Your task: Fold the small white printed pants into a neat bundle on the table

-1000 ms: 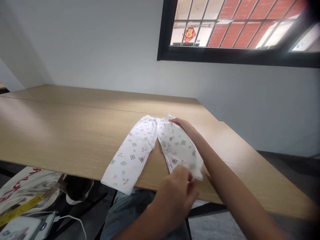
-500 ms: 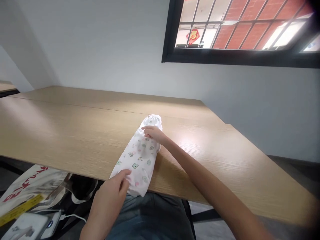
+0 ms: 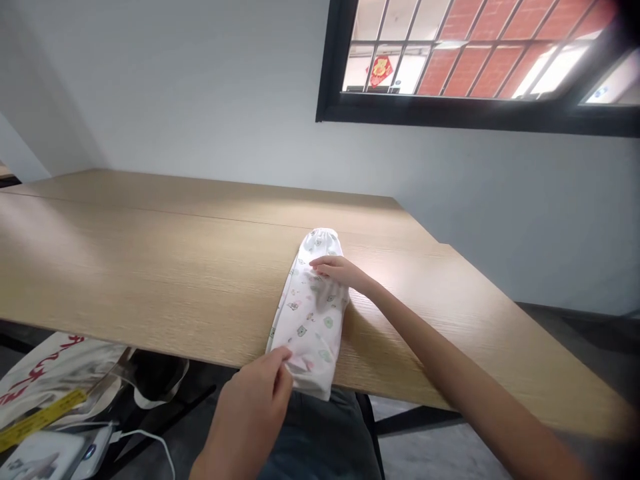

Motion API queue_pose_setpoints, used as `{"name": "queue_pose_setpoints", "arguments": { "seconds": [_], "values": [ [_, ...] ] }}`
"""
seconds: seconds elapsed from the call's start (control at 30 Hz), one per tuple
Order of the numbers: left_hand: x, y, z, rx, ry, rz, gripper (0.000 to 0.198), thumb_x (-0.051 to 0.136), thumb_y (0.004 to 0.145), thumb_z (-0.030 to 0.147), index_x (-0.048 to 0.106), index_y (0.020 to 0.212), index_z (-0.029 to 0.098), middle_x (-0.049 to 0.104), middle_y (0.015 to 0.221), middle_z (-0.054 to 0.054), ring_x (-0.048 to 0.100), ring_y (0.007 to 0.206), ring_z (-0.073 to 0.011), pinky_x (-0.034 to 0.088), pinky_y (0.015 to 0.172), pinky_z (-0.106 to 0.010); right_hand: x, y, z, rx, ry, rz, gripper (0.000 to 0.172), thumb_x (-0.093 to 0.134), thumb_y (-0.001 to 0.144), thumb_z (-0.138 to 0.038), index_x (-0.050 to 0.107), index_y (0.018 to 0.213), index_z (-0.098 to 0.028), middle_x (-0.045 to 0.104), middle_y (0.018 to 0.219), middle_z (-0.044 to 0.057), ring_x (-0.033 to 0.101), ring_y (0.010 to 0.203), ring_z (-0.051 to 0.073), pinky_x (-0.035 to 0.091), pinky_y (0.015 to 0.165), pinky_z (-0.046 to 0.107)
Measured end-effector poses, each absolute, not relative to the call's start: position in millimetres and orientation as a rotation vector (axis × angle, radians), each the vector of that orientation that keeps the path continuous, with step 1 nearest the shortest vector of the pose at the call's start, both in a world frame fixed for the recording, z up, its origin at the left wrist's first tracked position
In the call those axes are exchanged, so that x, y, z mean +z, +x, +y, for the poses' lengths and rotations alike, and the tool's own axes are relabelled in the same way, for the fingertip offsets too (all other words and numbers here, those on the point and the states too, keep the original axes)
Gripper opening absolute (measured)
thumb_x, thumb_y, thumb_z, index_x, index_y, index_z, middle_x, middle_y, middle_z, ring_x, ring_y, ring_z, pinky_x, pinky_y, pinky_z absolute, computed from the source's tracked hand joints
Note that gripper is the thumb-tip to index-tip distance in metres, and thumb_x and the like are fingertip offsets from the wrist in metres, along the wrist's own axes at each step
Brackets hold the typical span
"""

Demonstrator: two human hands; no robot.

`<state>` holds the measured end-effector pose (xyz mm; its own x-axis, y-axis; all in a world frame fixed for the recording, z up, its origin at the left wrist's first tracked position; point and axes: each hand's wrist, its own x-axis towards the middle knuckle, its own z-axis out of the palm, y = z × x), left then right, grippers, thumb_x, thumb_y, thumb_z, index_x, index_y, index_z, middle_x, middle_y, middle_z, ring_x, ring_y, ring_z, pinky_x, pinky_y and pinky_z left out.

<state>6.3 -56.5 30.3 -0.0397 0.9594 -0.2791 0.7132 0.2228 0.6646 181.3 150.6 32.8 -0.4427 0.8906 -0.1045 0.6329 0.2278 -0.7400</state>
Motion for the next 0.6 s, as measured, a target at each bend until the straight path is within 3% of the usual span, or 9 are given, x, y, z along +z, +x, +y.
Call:
{"name": "queue_pose_setpoints", "arguments": {
  "seconds": [0.1, 0.2, 0.33, 0.4, 0.5, 0.6],
  "values": [
    [34.5, -7.8, -53.8, 0.3, 1.67, 1.883, 0.036, 0.021, 0.088, 0.033, 0.054, 0.101, 0.035, 0.055, 0.088, 0.0, 0.052, 0.086, -0.0172, 0.04, 0.084, -0.032, 31.2, 175.4, 146.2, 0.943, -1.368, -2.262, 0.032, 0.044, 0.083, -0.022, 0.059, 0.11, -0.014, 0.053, 0.119, 0.006, 0.049, 0.106, 0.017, 0.039, 0.091, 0.029],
    [43.0, -6.7, -13.0, 0.278, 2.103, 1.949, 0.041, 0.019, 0.088, 0.036, 0.058, 0.085, 0.024, 0.052, 0.082, -0.003, 0.051, 0.078, -0.0185, 0.043, 0.073, -0.032, 27.1, 171.4, 151.8, 0.837, -1.346, -2.332, 0.034, 0.036, 0.085, -0.015, 0.057, 0.112, -0.011, 0.052, 0.121, 0.008, 0.047, 0.11, 0.018, 0.036, 0.095, 0.031],
    [41.8, 15.4, 85.3, 0.29, 2.535, 1.492, 0.025, 0.038, 0.087, 0.031, 0.051, 0.108, 0.025, 0.045, 0.115, -0.001, 0.042, 0.109, -0.0155, 0.038, 0.099, -0.032, 18.9, 170.9, 175.4, 0.729, -1.342, -2.4, 0.042, 0.028, 0.084, -0.009, 0.054, 0.117, -0.01, 0.052, 0.12, 0.008, 0.05, 0.106, 0.017, 0.04, 0.091, 0.029],
    [31.5, 27.6, 123.4, 0.259, 2.611, 1.349, 0.03, 0.039, 0.087, 0.032, 0.048, 0.112, 0.018, 0.042, 0.12, -0.006, 0.04, 0.113, -0.0162, 0.037, 0.103, -0.035, 14.8, 170.8, 189.5, 0.651, -1.339, -2.44, 0.043, 0.027, 0.083, -0.007, 0.053, 0.118, -0.008, 0.05, 0.123, 0.009, 0.048, 0.11, 0.016, 0.037, 0.095, 0.028],
    [11.4, 37.1, 134.1, 0.246, 2.669, 1.296, 0.04, 0.029, 0.089, 0.033, 0.042, 0.12, 0.012, 0.034, 0.127, -0.012, 0.029, 0.123, -0.022, 0.029, 0.11, -0.047, 9.1, 168.7, 206.6, 0.515, -1.368, -2.499, 0.045, 0.025, 0.087, -0.011, 0.046, 0.126, -0.002, 0.038, 0.134, 0.011, 0.032, 0.125, 0.016, 0.021, 0.107, 0.028],
    [-1.0, 33.2, 89.3, 0.241, 2.716, 1.256, 0.05, 0.015, 0.088, 0.037, 0.021, 0.133, 0.017, 0.018, 0.139, -0.006, 0.014, 0.131, -0.0243, 0.023, 0.112, -0.051, 3.6, 164.4, 217.0, 0.407, -1.42, -2.572, 0.049, 0.027, 0.091, -0.021, 0.034, 0.135, -0.001, 0.026, 0.141, 0.012, 0.018, 0.132, 0.022, 0.012, 0.109, 0.034]
  ]
}}
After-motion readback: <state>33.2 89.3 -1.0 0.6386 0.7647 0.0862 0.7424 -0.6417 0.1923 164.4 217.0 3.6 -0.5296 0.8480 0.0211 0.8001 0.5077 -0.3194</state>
